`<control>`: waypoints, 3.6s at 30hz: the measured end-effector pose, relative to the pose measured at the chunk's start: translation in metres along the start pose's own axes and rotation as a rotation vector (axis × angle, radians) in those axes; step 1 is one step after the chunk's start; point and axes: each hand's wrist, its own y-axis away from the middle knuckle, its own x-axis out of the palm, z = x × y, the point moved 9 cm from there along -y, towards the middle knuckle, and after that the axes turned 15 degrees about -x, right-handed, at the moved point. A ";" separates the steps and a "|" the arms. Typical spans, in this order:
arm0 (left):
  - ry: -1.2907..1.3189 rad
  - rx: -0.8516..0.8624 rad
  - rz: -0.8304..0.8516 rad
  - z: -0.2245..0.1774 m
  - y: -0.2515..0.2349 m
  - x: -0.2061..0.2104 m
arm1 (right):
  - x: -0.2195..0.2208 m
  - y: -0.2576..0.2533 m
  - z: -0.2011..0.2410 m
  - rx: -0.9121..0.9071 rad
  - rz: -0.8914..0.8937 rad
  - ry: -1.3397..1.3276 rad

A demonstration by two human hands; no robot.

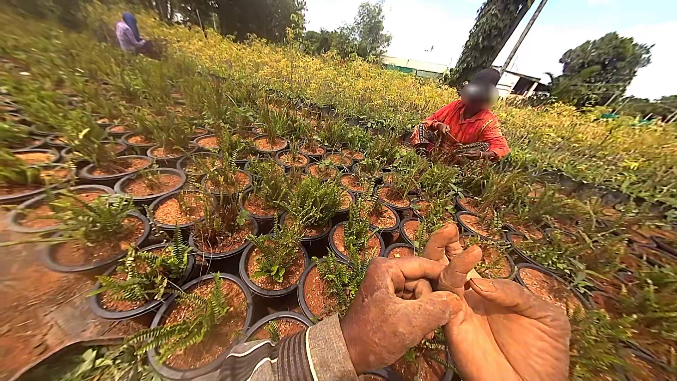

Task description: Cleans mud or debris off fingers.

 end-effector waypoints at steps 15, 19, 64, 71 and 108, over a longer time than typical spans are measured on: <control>-0.085 -0.011 -0.079 -0.003 0.001 -0.001 | -0.006 0.000 0.003 -0.045 -0.111 -0.004; -0.069 -0.012 -0.066 -0.002 0.000 -0.001 | -0.007 0.000 0.003 -0.042 -0.128 -0.007; -0.188 0.278 0.146 -0.022 -0.001 -0.028 | -0.011 0.006 0.002 0.159 -0.290 0.116; -0.282 0.369 0.153 -0.025 0.002 -0.025 | -0.013 0.004 0.000 0.157 -0.305 0.099; -0.212 0.323 0.108 -0.018 0.001 -0.026 | -0.013 0.001 -0.006 0.201 -0.208 0.128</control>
